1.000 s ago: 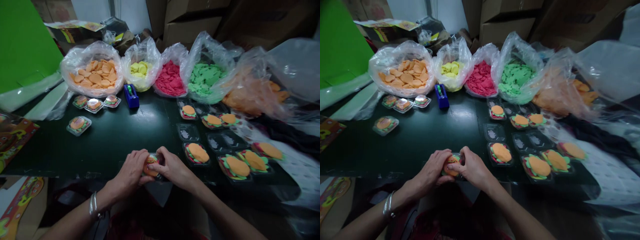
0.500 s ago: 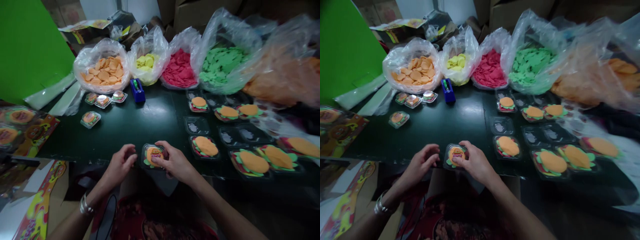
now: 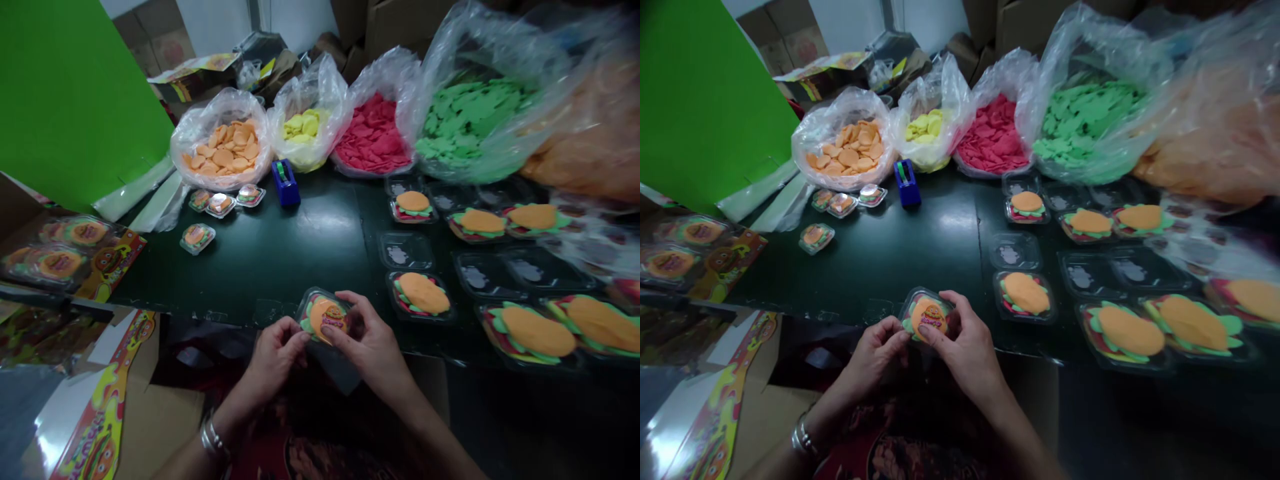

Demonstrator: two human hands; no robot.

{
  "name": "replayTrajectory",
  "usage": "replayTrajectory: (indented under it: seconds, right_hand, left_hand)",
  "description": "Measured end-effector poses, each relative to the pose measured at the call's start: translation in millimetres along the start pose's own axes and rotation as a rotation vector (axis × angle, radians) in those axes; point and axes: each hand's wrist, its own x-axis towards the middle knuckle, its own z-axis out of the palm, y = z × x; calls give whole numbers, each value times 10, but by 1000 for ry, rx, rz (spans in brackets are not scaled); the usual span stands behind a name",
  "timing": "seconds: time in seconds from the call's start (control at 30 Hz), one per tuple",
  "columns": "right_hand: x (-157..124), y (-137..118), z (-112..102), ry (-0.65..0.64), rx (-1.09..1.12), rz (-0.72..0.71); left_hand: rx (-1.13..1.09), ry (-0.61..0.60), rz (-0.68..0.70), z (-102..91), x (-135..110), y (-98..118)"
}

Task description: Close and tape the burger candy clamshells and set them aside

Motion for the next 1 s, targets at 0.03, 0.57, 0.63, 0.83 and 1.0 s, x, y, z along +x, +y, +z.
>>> replayTrajectory:
  seconds: [0.03,0.57,0.63,0.83,1.0]
  right_hand:
    - [-18,-3,-8,13,45,8]
    - [-146,-36,-131,25,260,91]
    - [-172,17,-101,6,238,98]
    - [-299,123,-29,-10,131,83]
    - [-393,99,-46,-35,17,10]
  left_hand:
    - [49,29,50,30,-16,7]
    - [141,-101,143,76,-32,77]
    - [243,-109,127,24,-52,102]
    - [161,70,173,54,-52,173]
    - [-231,11,7,143,-1,113]
